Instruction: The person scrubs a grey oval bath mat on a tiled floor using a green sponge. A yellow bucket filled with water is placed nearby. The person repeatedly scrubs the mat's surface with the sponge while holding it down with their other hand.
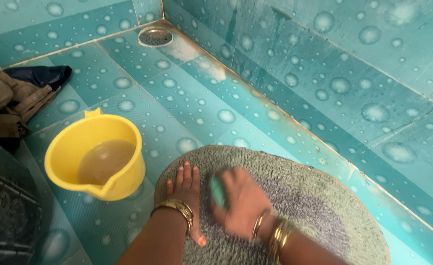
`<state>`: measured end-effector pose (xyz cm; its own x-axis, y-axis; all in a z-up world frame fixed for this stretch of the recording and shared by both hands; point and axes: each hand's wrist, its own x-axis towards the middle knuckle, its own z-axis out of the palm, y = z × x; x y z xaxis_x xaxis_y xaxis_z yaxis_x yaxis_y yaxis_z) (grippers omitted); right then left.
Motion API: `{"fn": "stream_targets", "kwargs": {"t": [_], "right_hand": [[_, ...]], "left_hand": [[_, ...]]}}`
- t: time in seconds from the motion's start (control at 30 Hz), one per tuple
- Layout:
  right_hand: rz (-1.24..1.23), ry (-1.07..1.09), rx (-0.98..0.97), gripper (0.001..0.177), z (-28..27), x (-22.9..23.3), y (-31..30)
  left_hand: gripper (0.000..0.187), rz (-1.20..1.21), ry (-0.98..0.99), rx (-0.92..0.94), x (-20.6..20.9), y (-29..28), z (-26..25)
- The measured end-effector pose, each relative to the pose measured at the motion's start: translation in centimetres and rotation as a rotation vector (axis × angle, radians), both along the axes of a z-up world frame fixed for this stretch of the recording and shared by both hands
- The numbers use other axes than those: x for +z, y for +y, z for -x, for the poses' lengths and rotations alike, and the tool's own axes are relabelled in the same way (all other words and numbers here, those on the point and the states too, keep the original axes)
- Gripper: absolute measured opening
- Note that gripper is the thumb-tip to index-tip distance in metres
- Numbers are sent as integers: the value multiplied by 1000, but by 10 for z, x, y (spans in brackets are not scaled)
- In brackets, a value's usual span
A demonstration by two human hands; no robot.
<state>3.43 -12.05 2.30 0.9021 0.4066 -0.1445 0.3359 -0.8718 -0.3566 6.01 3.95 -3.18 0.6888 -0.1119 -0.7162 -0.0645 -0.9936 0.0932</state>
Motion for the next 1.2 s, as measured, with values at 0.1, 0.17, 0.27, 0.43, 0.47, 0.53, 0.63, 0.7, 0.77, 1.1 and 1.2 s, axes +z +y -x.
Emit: {"fn": "stream_targets", "kwargs": {"t": [0.1, 0.17, 0.27, 0.43, 0.47, 0.53, 0.63, 0.7, 0.77, 1.1, 1.2], "right_hand": [[163, 64, 61, 83, 1, -4, -11], [239, 77, -85, 55, -12, -4, -28], [422, -35, -276, 76, -33, 10, -63], [347, -69, -397, 81, -49, 20, -67], [322, -88, -380, 79, -49, 17, -63], [273, -125, -345, 77, -49, 9, -56], [335, 38, -309, 80, -39, -3, -60], [345, -20, -296, 80, -44, -8, -66], [321, -37, -282, 78, -52, -12, -71], [120, -35, -340, 75, -97, -24, -81], [35, -125, -271, 74, -90, -26, -82]], "left_hand": [[178, 3, -33, 39, -1, -4, 2], [177, 15, -28, 47, 0, -3, 5], [179, -11, -12, 46, 2, -7, 4], [178, -17, -20, 43, 5, -7, 1], [177, -7, -10, 46, 7, -8, 3], [177, -38, -7, 21, 14, -8, 5], [175, -109, 20, -12, 35, -12, 9], [173, -119, 13, -31, 49, -22, 17], [169, -85, -23, -42, 57, -38, 23], [176, 82, -151, -9, 17, -84, 15], [178, 92, -118, -49, 7, -77, 15]]}}
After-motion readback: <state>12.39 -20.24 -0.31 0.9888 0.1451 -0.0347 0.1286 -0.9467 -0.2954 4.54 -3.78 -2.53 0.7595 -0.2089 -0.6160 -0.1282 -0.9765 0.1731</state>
